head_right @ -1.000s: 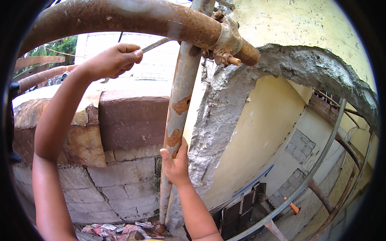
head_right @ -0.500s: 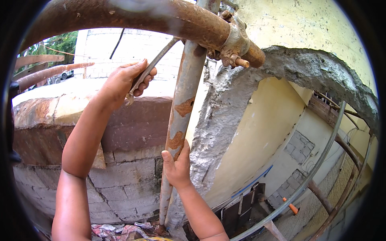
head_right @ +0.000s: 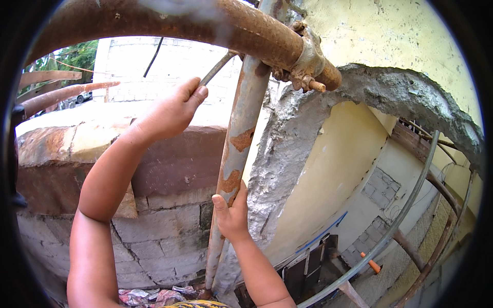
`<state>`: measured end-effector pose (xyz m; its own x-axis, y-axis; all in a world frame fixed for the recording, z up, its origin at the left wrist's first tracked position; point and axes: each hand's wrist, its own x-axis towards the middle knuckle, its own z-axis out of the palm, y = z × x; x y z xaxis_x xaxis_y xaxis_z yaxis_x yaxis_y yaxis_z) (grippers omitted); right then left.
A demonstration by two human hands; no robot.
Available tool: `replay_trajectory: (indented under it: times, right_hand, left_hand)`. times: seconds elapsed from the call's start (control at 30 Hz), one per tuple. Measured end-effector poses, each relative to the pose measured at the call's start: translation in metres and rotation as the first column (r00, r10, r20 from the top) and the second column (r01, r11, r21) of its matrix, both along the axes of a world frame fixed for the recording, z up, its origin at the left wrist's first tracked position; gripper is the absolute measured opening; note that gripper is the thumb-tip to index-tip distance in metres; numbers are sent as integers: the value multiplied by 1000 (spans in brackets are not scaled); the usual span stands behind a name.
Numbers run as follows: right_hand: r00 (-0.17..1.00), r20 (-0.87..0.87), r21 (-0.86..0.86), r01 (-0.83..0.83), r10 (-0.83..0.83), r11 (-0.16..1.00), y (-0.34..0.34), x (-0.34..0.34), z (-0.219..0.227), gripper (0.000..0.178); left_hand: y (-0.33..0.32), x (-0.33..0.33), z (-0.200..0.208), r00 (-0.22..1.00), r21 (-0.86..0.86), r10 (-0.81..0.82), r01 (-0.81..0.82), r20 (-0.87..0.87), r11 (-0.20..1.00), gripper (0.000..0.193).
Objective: The person adjusts a head-mounted camera, then uses a wrench to tighten bolts on a metal scaffolding pole attached to a wall. The person repeatedly turns the wrench to secure the scaffolding connection.
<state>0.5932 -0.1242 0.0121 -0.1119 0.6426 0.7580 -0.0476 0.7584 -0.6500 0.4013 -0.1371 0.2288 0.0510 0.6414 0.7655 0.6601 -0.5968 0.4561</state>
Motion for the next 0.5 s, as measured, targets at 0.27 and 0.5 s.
replay_trajectory:
  times: [0.27, 0.5]
  right_hand:
    - [996, 78, -31, 41, -39, 999, -5, 5, 0, 86]
    - [931, -84, 380, 360, -356, 852, -31, 25, 13, 82]
  left_hand:
    - [-20, -66, 10, 966, 134, 57, -93, 253, 987, 32]
    - [-76, -58, -136, 860, 368, -449, 347, 241, 863, 33]
